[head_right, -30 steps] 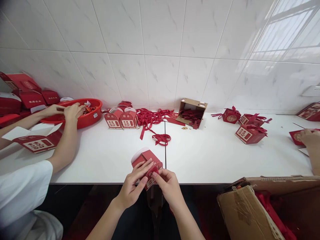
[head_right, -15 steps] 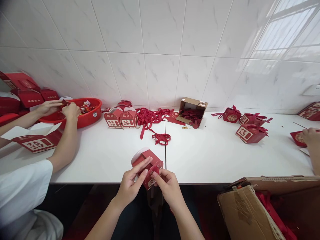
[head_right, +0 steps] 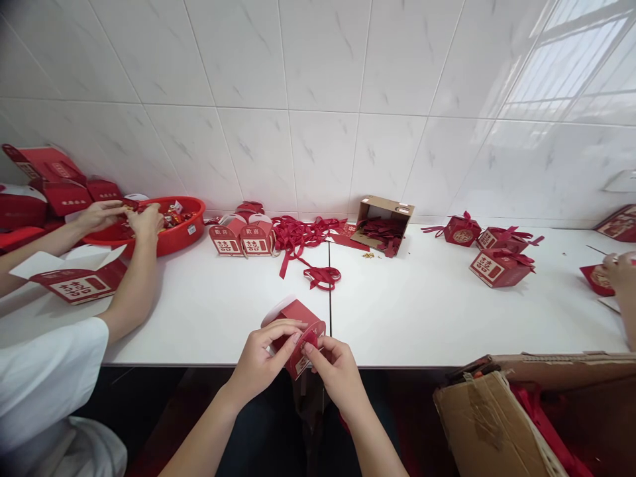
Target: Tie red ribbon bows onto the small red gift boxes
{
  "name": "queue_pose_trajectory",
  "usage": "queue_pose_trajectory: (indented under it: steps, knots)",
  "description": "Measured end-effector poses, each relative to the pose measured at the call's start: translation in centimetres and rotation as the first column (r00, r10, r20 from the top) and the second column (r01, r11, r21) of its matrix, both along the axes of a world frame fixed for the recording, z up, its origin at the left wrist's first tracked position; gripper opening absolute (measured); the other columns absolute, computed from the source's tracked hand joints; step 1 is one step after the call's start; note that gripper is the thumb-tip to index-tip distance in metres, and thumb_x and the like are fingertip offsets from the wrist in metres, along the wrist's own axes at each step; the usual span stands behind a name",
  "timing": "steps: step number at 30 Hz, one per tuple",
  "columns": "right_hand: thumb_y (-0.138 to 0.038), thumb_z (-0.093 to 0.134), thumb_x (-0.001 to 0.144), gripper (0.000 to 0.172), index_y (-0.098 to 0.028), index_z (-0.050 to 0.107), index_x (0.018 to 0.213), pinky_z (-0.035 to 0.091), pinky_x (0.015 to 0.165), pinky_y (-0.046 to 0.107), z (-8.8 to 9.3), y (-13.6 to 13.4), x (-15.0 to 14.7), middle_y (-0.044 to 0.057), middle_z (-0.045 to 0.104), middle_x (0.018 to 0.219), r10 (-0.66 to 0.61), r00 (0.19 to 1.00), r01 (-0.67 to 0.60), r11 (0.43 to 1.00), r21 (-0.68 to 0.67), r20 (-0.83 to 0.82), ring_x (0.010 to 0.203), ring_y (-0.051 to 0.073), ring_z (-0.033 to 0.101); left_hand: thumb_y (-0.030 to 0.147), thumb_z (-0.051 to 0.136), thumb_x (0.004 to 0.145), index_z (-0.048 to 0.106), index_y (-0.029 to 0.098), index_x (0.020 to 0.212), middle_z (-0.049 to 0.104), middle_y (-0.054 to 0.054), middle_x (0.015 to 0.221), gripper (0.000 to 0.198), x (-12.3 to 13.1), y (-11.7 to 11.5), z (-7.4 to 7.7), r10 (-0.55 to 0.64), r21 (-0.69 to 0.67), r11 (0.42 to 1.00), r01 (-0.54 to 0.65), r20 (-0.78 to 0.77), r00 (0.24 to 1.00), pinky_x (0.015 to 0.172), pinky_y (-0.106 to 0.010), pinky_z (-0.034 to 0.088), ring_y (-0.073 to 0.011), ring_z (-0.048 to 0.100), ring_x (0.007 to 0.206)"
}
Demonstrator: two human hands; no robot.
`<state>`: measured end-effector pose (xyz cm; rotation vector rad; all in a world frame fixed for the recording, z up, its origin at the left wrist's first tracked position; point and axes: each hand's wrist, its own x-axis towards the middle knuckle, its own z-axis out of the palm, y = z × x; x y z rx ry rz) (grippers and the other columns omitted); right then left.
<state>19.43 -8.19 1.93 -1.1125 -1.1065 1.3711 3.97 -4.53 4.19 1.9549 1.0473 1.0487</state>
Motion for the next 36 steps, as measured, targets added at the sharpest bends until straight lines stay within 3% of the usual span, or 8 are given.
queue_pose_trajectory:
  steps: [3,8,11,15,21,25,29,36]
  knots:
    - [-0.048,0.059,0.08,0.031,-0.017,0.063,0.078,0.043,0.064,0.028,-0.3,-0.1,0.1,0.004,0.061,0.074,-0.042,0.993,0.037,0.998,0.041,0.114,0.067,0.016,0.052,0.022,0.052,0.086,0.067,0.02,0.087,0.071,-0.004,0.096,0.014,0.1,0.1,0.1,0.024,0.023,0.999,-0.024,0.001,1.0,0.082,-0.03,0.053,-0.0173,0.065,0.091]
    - [-0.042,0.06,0.08,0.036,-0.021,0.054,0.109,0.04,0.092,0.042,-0.3,-0.2,0.1,0.011,0.055,0.114,-0.424,0.841,0.327,0.893,0.309,0.335,0.111,0.027,0.048,0.018,0.051,0.086,0.063,0.02,0.089,0.07,-0.004,0.092,0.013,0.3,0.3,1.5,0.055,0.18,0.982,-0.054,0.002,0.998,0.084,-0.032,0.052,-0.0177,0.064,0.092]
    - [-0.035,0.056,0.084,0.035,-0.025,0.053,0.118,0.036,0.099,0.043,0.7,0.1,0.0,0.01,0.047,0.128,-0.338,0.897,0.206,0.888,0.41,0.283,0.121,0.025,0.042,0.015,0.051,0.084,0.062,0.02,0.088,0.069,-0.003,0.091,0.012,0.5,-0.1,3.3,-0.021,0.289,0.957,0.019,0.005,1.0,0.093,-0.036,0.047,-0.0171,0.063,0.091]
    - [-0.029,0.055,0.087,0.011,-0.024,0.064,0.089,0.045,0.082,0.035,2.7,0.0,0.2,0.006,0.062,0.094,-0.191,0.976,0.119,0.876,0.467,0.108,0.091,0.021,0.057,0.014,0.052,0.084,0.06,0.021,0.09,0.067,-0.004,0.097,0.013,0.5,-0.7,4.9,-0.054,0.371,0.928,0.026,0.066,0.996,0.098,-0.04,0.043,-0.0194,0.061,0.097]
    - [-0.025,0.056,0.087,0.01,-0.028,0.065,0.087,0.044,0.072,0.036,5.0,-3.2,1.6,0.005,0.06,0.08,-0.257,0.948,0.319,0.806,0.498,-0.19,0.077,0.02,0.055,0.033,0.066,0.075,0.047,0.023,0.122,0.053,-0.011,0.124,0.052,0.5,1.1,1.7,0.44,0.101,0.887,-0.451,0.109,0.891,0.097,-0.046,0.039,-0.0298,0.048,0.117]
    - [-0.032,0.051,0.088,0.013,-0.027,0.061,0.081,0.04,0.06,0.034,5.7,-4.7,2.5,0.002,0.05,0.063,-0.16,0.89,0.361,0.821,0.443,-0.428,0.061,0.017,0.047,0.039,0.07,0.07,0.043,0.026,0.128,0.054,-0.01,0.123,0.065,1.0,2.4,-0.5,0.432,-0.072,0.901,-0.428,0.052,0.9,0.086,-0.043,0.045,-0.0304,0.056,0.107]
    - [-0.031,0.049,0.088,0.013,-0.026,0.056,0.078,0.037,0.055,0.031,5.5,-3.7,2.2,0.001,0.047,0.063,-0.165,0.854,0.368,0.862,0.348,-0.493,0.059,0.016,0.045,0.04,0.07,0.069,0.041,0.027,0.131,0.057,-0.009,0.118,0.07,1.3,2.5,-0.8,0.431,0.021,0.902,-0.43,-0.054,0.901,0.081,-0.041,0.047,-0.0313,0.057,0.105]
    - [-0.036,0.059,0.081,0.019,-0.021,0.051,0.072,0.039,0.06,0.028,4.0,2.3,-0.9,0.001,0.057,0.072,0.047,0.892,0.005,0.994,0.113,-0.45,0.061,0.014,0.051,0.026,0.064,0.076,0.041,0.025,0.128,0.05,-0.01,0.129,0.057,1.7,1.7,-1.6,0.365,-0.017,0.931,-0.365,0.101,0.925,0.093,-0.041,0.045,-0.0264,0.052,0.115]
